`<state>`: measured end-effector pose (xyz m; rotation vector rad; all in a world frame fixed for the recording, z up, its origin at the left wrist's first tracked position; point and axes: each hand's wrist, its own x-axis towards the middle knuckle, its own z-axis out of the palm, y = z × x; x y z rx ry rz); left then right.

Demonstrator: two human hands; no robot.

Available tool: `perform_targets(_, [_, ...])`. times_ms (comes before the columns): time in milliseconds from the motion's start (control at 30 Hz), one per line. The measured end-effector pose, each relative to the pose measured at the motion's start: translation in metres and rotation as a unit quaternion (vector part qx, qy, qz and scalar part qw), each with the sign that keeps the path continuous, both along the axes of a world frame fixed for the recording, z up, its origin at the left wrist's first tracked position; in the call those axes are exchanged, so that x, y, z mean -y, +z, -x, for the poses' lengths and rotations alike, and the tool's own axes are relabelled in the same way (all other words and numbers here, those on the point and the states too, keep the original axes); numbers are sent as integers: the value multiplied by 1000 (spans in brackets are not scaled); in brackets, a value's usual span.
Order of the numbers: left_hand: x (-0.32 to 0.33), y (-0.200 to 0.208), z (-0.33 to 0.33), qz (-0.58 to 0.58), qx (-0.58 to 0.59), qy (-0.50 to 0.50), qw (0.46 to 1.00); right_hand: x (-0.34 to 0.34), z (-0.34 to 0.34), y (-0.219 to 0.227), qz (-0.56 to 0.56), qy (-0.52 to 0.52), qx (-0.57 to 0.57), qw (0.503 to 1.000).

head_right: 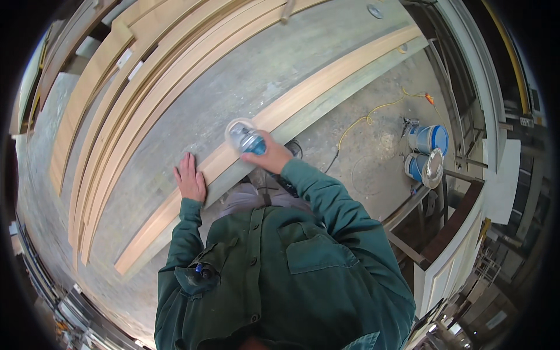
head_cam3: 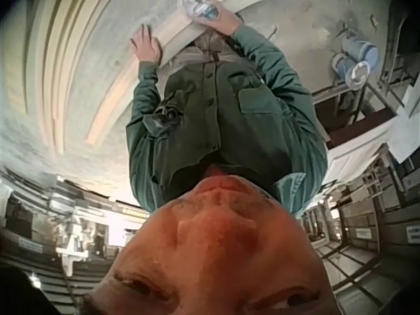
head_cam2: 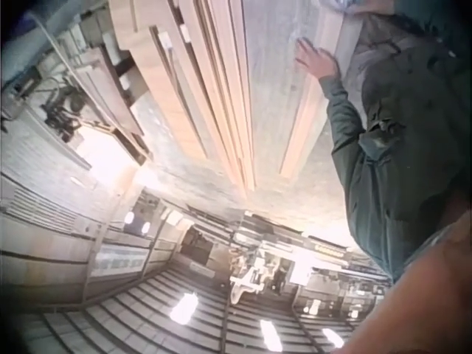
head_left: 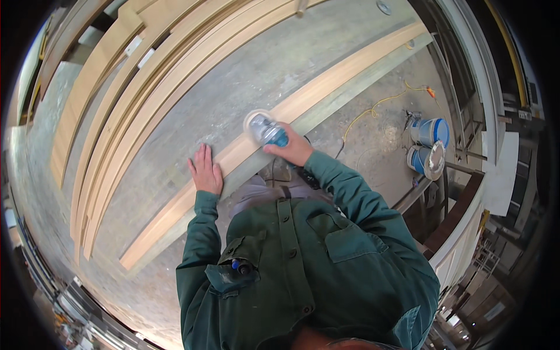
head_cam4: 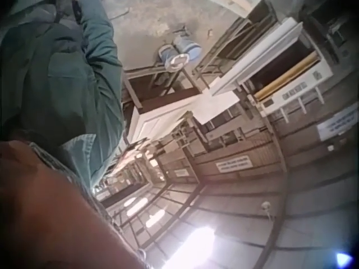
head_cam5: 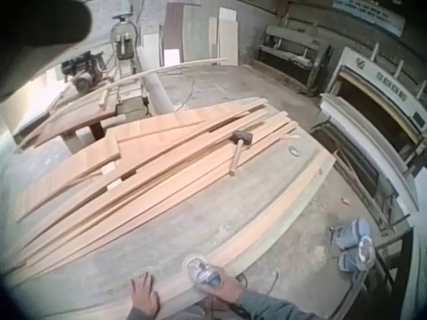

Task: Sanding the edges and surface of a long wooden plank using an angle grinder with a sanding disc.

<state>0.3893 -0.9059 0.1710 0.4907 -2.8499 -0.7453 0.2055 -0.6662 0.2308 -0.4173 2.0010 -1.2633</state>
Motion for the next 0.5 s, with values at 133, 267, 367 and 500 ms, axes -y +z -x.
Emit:
perform_targets(133, [-33,-3,35,113,76,-55,989,-55,69,-3,-1,-104,1,995])
perform_targets(267, [-81,-4,107,119,76,-75,987,-110,151,-4,-16,-156,-16,988])
perform_targets(367, [-120,-5,168,116,74,-89,986,-152,208,-9,-28,-182,-37,982])
perform_targets(500, [-158,-4,236,115,77,-95,986,-204,288,-9,-40,-216,-50,974])
